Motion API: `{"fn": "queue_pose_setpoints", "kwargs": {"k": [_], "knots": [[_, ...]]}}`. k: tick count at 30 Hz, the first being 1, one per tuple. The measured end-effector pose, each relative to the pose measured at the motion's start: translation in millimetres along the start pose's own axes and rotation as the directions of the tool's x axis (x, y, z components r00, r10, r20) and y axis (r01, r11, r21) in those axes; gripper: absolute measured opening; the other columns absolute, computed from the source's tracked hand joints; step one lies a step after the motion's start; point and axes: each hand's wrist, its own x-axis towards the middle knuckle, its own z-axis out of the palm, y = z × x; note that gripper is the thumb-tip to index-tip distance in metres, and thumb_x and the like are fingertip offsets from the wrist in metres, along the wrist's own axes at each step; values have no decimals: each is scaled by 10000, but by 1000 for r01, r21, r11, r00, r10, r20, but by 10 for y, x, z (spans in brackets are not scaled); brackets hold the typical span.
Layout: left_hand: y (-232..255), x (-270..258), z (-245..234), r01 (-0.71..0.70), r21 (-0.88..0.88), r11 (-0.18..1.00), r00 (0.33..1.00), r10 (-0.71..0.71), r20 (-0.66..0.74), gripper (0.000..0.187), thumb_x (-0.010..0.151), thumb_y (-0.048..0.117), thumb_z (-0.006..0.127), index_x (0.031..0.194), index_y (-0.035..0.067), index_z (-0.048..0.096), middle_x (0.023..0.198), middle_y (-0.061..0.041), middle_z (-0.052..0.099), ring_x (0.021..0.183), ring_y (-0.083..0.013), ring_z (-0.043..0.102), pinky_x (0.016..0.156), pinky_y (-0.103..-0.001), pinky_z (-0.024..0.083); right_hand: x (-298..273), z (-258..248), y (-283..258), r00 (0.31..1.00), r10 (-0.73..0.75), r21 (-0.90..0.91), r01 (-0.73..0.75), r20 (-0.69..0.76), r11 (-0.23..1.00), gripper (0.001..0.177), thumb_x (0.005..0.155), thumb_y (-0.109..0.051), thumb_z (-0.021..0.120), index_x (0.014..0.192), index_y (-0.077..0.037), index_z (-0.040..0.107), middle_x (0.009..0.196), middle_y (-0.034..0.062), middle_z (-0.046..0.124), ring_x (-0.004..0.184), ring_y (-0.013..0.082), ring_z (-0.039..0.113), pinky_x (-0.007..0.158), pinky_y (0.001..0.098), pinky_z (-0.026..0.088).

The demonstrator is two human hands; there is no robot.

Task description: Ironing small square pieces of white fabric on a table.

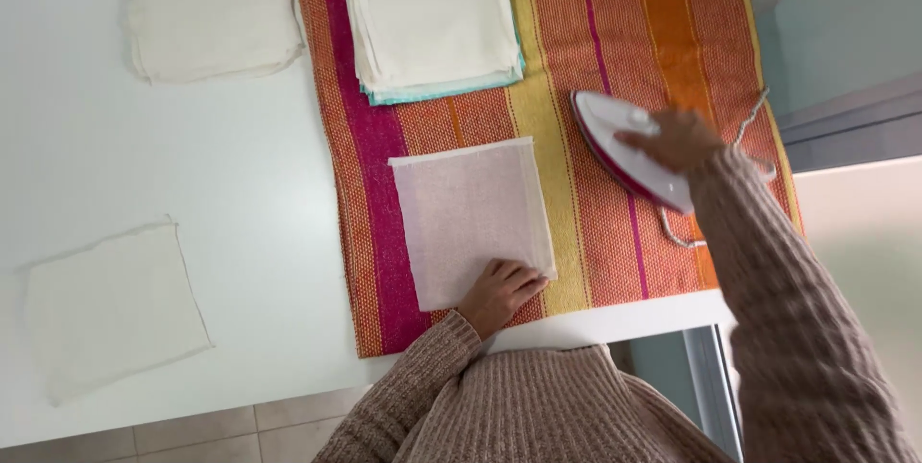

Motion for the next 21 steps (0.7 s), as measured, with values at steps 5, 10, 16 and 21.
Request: {"fn": "queue_pose_setpoints", "kwargs": {"k": [5, 10, 16, 21], "knots": [[9, 5, -10, 9, -14, 1000, 1000, -8, 24, 298, 1109, 192, 382, 1224, 128, 649, 1163, -52, 590, 1157, -239, 551, 906, -396, 419, -1125, -451, -329, 980, -99, -97, 117, 172, 988, 766, 729, -850, 568, 1231, -295, 731, 1046, 133, 787, 1008, 335, 750, 902, 410, 615], [7, 1, -10, 11, 14, 1000, 998, -12, 64, 276, 1100, 200, 394, 1224, 146, 634, 1197, -51, 587, 1198, -229, 531, 938, -401, 415, -1574, 84, 28, 892, -340, -39, 367, 299, 929, 582, 797, -748, 621, 1076, -249, 731, 870, 84, 804, 825, 279, 791, 801, 367, 655], [6, 38, -60, -19, 14, 1000, 1000, 19, 0, 269, 1096, 182, 408, 1142, 117, 665, 1097, -54, 584, 1105, -227, 564, 892, -383, 447, -1769, 135, 30, 905, -267, -283, 365, 332, 887, 590, 744, -895, 491, 1025, -405, 660, 838, 4, 776, 850, 228, 774, 794, 370, 605], [-1, -7, -28, 1, 1, 1000, 1000, -1, 3, 275, 1096, 175, 387, 1173, 114, 643, 1113, -53, 573, 1116, -226, 559, 901, -373, 452, -1771, 152, 57, 859, -414, -132, 467, 301, 874, 553, 785, -806, 558, 963, -294, 663, 804, 30, 791, 790, 266, 782, 761, 413, 616]]}}
